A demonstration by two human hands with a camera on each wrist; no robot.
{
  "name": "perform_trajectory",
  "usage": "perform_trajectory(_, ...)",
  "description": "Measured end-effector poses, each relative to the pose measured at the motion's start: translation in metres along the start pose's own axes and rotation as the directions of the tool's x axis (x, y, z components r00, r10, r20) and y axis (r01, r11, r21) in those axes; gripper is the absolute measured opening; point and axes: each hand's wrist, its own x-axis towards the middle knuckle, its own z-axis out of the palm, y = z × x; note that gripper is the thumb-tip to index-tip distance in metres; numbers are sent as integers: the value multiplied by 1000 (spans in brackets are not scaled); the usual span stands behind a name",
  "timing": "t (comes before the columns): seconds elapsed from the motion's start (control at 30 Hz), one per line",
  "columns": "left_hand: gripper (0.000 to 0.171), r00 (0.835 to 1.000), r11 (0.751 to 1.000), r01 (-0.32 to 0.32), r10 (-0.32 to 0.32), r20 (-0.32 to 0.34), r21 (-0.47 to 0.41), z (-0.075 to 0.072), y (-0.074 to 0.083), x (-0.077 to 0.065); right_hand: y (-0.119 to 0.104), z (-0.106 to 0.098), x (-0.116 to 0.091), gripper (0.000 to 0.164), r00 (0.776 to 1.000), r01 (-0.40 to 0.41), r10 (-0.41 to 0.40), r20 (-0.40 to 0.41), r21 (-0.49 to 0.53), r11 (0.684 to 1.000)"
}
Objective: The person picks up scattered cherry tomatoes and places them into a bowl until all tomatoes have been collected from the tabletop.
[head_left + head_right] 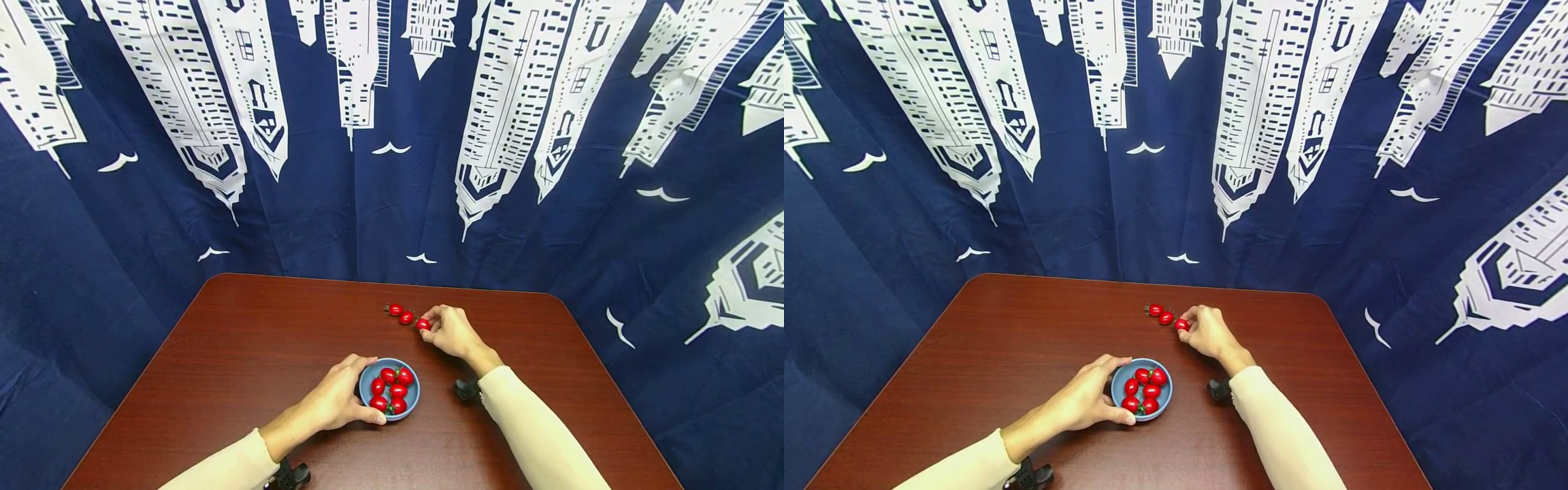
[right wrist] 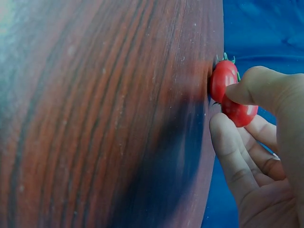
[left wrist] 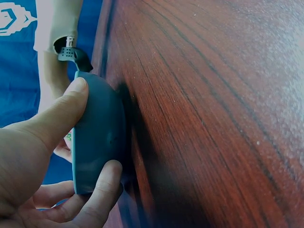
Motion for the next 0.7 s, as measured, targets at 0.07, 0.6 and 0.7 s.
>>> perform_trajectory(0.07,107,1000,1000,-4,4,-1,0,0,1,0,-1,-1,-1,22,1000,-2,2,-2,4,1000)
perform_trajectory(0.6,107,1000,1000,-12,12,-4,8,0,-1,1,-15,-10,-12,25,996,80,-80,-39,13,997)
perform_trajectory(0.7,107,1000,1000,-5,5,0,3,0,0,0,-18,-10,-14,27,993,115,-113,-45,32,993)
